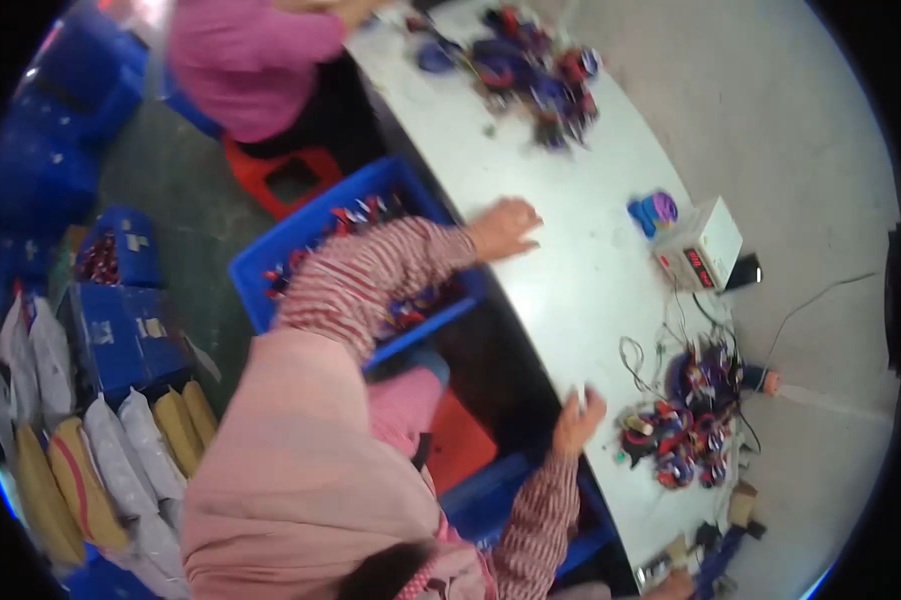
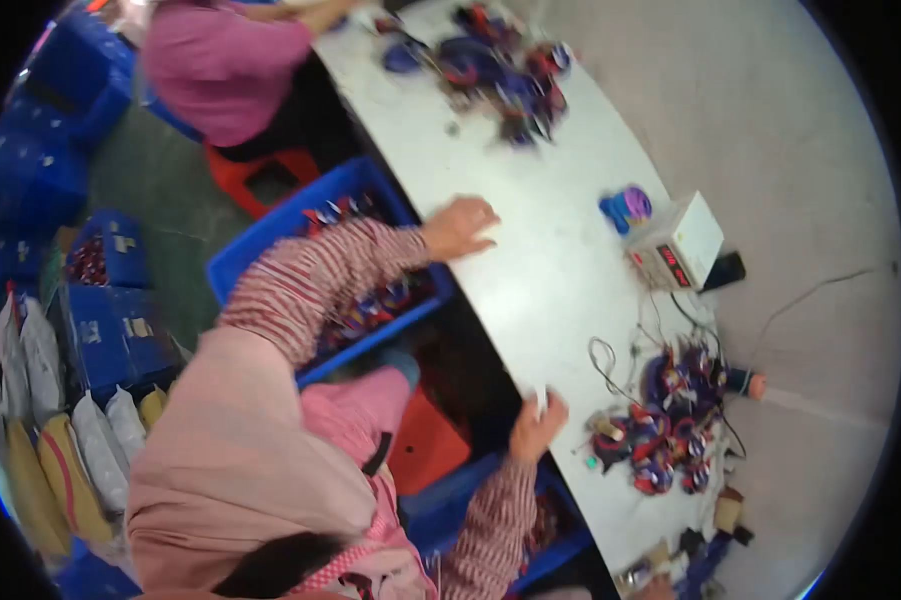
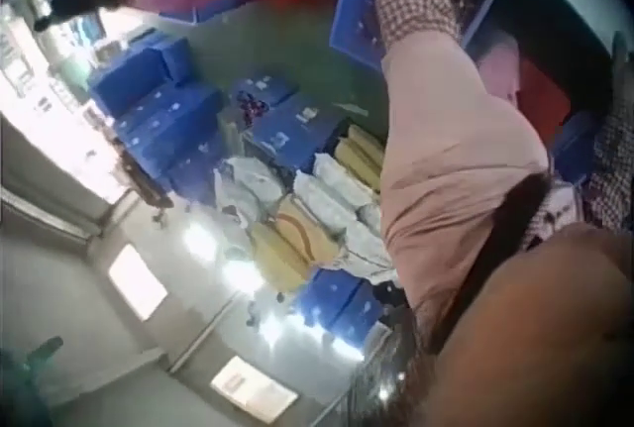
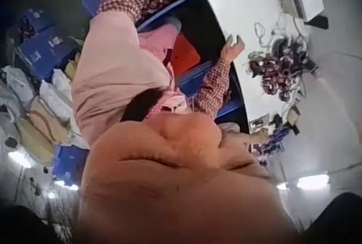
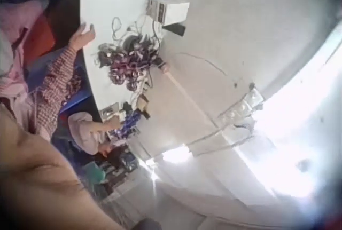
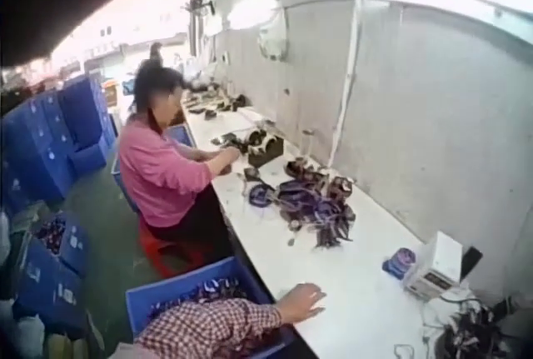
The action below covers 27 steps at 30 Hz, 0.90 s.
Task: Assembling electronic toy figures by connecting internal wiring and snapping plastic parts together.
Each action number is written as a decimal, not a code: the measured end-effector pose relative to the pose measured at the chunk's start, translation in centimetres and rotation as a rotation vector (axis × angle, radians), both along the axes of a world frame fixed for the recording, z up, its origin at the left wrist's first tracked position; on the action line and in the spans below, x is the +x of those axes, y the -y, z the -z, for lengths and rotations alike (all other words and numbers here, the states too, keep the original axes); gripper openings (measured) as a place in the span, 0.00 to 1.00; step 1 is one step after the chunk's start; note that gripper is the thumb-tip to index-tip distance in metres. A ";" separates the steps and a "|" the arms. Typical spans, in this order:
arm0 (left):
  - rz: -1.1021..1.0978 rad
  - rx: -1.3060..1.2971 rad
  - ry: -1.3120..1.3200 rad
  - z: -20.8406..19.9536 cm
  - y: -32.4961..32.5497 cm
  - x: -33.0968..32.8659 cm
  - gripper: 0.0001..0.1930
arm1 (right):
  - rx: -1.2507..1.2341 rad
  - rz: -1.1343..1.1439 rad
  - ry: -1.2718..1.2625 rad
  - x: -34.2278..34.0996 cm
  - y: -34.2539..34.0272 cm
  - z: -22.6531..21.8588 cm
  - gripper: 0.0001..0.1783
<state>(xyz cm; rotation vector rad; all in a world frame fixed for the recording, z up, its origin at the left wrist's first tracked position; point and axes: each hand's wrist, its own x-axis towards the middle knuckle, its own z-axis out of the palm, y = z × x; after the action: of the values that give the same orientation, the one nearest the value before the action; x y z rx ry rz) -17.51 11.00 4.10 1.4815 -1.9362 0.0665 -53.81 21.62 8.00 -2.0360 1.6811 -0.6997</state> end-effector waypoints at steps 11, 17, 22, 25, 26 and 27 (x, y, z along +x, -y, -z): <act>0.163 0.529 0.130 1.2 4.5 0.6 0.32 | -0.135 -0.058 -0.378 2.5 9.3 6.3 0.30; 0.228 0.495 0.128 2.0 4.4 1.1 0.31 | -0.057 -0.031 -0.340 3.2 9.9 6.4 0.31; 0.196 0.477 0.175 1.6 4.9 0.9 0.30 | -0.070 -0.005 -0.332 3.0 9.8 6.1 0.30; 0.218 0.480 0.189 1.9 4.3 0.9 0.29 | -0.042 -0.018 -0.322 3.0 9.9 5.8 0.30; 0.196 0.484 0.204 2.0 4.3 0.9 0.28 | -0.038 0.016 -0.333 3.0 9.9 5.8 0.30; 0.227 0.480 0.203 2.2 4.6 0.8 0.28 | -0.035 0.012 -0.339 3.1 10.0 5.9 0.31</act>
<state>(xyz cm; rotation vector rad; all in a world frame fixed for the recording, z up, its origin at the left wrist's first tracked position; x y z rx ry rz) -16.70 6.36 1.93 1.5831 -2.3908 -0.3887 -50.72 11.62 2.14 -2.2707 1.8736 -0.4049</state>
